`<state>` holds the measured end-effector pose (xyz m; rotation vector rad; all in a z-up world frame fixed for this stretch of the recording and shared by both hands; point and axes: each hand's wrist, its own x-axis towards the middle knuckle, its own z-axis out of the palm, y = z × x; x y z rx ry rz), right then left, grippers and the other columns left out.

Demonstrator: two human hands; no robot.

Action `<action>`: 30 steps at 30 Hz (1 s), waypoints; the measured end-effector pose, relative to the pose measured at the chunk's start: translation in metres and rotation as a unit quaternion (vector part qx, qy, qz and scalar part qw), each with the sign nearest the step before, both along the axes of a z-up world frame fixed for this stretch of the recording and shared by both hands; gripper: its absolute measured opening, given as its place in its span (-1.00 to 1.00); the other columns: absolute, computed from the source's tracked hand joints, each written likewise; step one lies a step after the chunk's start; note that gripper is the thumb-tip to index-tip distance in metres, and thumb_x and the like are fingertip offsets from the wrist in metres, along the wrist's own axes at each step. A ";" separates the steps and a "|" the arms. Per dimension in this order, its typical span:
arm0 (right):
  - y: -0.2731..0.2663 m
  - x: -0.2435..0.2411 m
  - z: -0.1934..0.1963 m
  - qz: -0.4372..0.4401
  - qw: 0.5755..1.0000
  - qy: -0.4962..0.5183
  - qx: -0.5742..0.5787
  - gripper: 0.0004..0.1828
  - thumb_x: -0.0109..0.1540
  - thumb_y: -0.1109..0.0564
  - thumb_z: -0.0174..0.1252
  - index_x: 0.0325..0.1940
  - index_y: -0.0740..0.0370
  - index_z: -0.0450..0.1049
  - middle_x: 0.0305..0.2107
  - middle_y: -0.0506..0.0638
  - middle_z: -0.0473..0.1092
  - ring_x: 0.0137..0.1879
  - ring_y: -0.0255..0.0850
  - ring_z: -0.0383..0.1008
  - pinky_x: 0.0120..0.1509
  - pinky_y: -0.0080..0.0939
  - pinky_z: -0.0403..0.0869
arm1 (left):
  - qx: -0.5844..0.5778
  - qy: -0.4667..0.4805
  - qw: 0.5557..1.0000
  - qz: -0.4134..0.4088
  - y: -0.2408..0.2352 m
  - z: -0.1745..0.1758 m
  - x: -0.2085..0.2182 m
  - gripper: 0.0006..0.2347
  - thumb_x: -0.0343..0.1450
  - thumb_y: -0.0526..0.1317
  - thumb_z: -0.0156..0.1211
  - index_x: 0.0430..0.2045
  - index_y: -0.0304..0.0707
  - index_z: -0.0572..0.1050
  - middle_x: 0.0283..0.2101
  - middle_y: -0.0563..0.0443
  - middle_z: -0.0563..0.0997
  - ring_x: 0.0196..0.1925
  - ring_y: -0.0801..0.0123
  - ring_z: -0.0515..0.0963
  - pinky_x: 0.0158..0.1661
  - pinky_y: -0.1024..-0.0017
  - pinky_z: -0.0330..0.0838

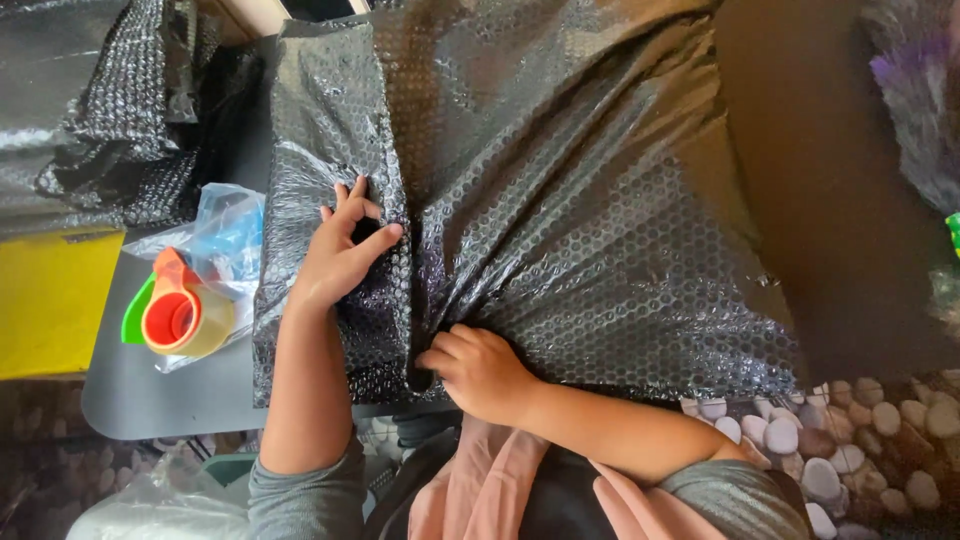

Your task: The person places a blue tote bag onto a sheet of black bubble wrap on a table, folds the bubble wrap around the bag, and secures it with clear packing tape using a handheld dispenser. The person smooths the wrap and applies multiple strips of tape to seal the package.

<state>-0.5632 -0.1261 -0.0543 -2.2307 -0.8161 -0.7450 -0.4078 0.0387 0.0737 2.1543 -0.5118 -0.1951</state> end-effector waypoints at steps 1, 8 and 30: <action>0.001 -0.001 0.001 -0.013 1.000 -0.007 -0.008 -0.81 0.24 0.21 -0.03 -0.15 0.04 0.47 -0.40 -0.09 0.25 -0.28 -0.11 0.32 -0.26 -0.11 0.36 | -0.016 -0.002 1.000 0.008 -0.002 -0.001 -0.001 -0.70 0.46 -0.07 0.22 -0.13 -0.35 0.45 0.51 -0.41 0.06 0.57 -0.23 -0.23 0.45 -0.08 -0.54; 0.019 0.001 -0.005 -0.089 0.989 -0.103 -0.059 -0.79 0.40 0.12 -0.06 -0.14 -0.21 0.46 -0.48 -0.22 0.14 -0.39 -0.27 0.22 -0.33 -0.21 0.23 | -0.052 -0.011 0.999 -0.007 0.003 -0.011 0.002 -0.58 0.44 0.09 0.16 -0.08 -0.32 0.42 0.52 -0.39 0.04 0.56 -0.24 -0.25 0.45 -0.05 -0.59; -0.016 0.000 0.020 0.133 0.977 0.152 -0.060 -0.57 0.25 0.28 0.10 0.23 0.19 0.48 -0.15 0.15 0.43 0.02 0.07 0.46 0.10 0.04 0.44 | 0.281 -0.285 0.916 -0.001 0.008 -0.021 0.006 -0.49 0.43 -0.58 -0.03 0.29 -0.10 0.37 0.47 -0.36 0.20 0.37 -0.25 0.35 0.07 0.01 0.55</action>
